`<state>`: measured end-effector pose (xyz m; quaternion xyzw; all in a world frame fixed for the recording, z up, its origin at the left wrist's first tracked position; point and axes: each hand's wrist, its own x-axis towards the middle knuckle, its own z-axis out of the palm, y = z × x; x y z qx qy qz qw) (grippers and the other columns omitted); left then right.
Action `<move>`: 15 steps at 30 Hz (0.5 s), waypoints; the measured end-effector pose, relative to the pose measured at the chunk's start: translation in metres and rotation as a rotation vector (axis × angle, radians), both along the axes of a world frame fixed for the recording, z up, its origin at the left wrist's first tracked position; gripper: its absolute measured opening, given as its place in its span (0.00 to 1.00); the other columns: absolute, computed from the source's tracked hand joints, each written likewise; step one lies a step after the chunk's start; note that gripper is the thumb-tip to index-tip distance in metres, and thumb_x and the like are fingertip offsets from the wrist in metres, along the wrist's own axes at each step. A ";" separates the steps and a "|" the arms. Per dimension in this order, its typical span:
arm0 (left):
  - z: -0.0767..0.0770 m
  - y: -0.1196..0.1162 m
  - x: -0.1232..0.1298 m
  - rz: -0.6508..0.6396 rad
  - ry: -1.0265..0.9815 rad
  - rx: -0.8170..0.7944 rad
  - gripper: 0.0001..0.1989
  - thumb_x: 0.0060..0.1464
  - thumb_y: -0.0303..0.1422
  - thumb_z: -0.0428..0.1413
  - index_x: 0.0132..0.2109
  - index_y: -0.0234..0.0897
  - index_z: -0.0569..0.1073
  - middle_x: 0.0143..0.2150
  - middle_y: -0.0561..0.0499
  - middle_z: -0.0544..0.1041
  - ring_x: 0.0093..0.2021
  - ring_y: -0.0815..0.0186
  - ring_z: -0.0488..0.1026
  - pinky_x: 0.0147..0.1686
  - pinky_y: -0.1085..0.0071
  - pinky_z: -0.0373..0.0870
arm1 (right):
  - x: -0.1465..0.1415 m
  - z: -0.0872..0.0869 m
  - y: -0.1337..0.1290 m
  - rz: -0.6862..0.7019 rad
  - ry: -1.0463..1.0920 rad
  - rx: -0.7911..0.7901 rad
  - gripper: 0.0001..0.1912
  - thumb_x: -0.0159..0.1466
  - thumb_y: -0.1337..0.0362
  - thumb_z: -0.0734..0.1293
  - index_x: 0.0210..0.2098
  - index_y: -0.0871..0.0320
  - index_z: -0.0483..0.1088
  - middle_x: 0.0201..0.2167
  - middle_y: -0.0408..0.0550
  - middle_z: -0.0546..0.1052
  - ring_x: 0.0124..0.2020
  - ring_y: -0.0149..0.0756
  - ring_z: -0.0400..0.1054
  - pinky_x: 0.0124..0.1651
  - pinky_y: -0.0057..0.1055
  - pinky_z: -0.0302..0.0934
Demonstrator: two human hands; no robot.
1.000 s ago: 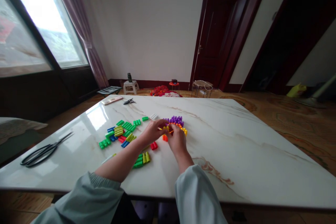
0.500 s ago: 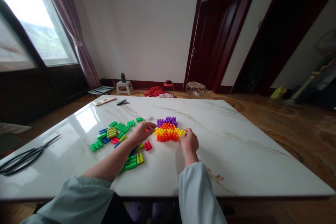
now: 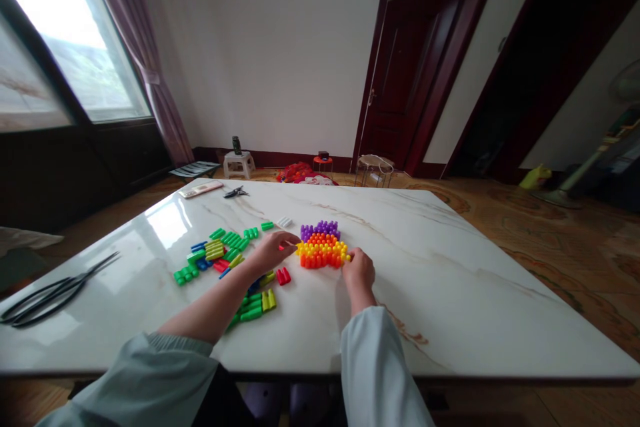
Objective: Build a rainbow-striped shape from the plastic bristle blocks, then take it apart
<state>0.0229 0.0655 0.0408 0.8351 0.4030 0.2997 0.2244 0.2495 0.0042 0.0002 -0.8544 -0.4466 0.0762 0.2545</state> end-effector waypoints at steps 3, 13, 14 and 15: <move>0.002 -0.001 0.000 0.005 0.009 -0.007 0.13 0.50 0.24 0.54 0.42 0.35 0.79 0.37 0.49 0.81 0.34 0.69 0.76 0.37 0.75 0.71 | -0.001 -0.002 0.002 0.026 0.034 0.050 0.12 0.54 0.70 0.65 0.38 0.56 0.73 0.36 0.46 0.79 0.38 0.35 0.72 0.35 0.25 0.59; -0.003 0.000 0.000 -0.001 0.070 -0.010 0.13 0.50 0.24 0.54 0.42 0.36 0.79 0.38 0.49 0.80 0.35 0.69 0.76 0.38 0.75 0.71 | -0.013 0.017 -0.007 -0.012 0.011 0.044 0.14 0.55 0.72 0.62 0.39 0.54 0.72 0.39 0.45 0.79 0.40 0.36 0.72 0.34 0.26 0.58; -0.004 -0.001 0.002 0.000 0.090 -0.013 0.14 0.50 0.24 0.54 0.43 0.36 0.78 0.38 0.49 0.80 0.35 0.68 0.76 0.38 0.75 0.71 | -0.015 0.020 -0.009 -0.006 -0.008 0.041 0.13 0.56 0.70 0.62 0.38 0.52 0.73 0.39 0.43 0.78 0.40 0.37 0.72 0.33 0.27 0.58; -0.005 -0.002 0.003 0.002 0.115 -0.018 0.14 0.49 0.24 0.54 0.44 0.36 0.78 0.38 0.49 0.80 0.35 0.68 0.76 0.38 0.75 0.70 | -0.018 0.023 -0.011 0.011 -0.026 0.040 0.11 0.57 0.67 0.63 0.38 0.51 0.73 0.39 0.43 0.78 0.39 0.37 0.72 0.32 0.27 0.58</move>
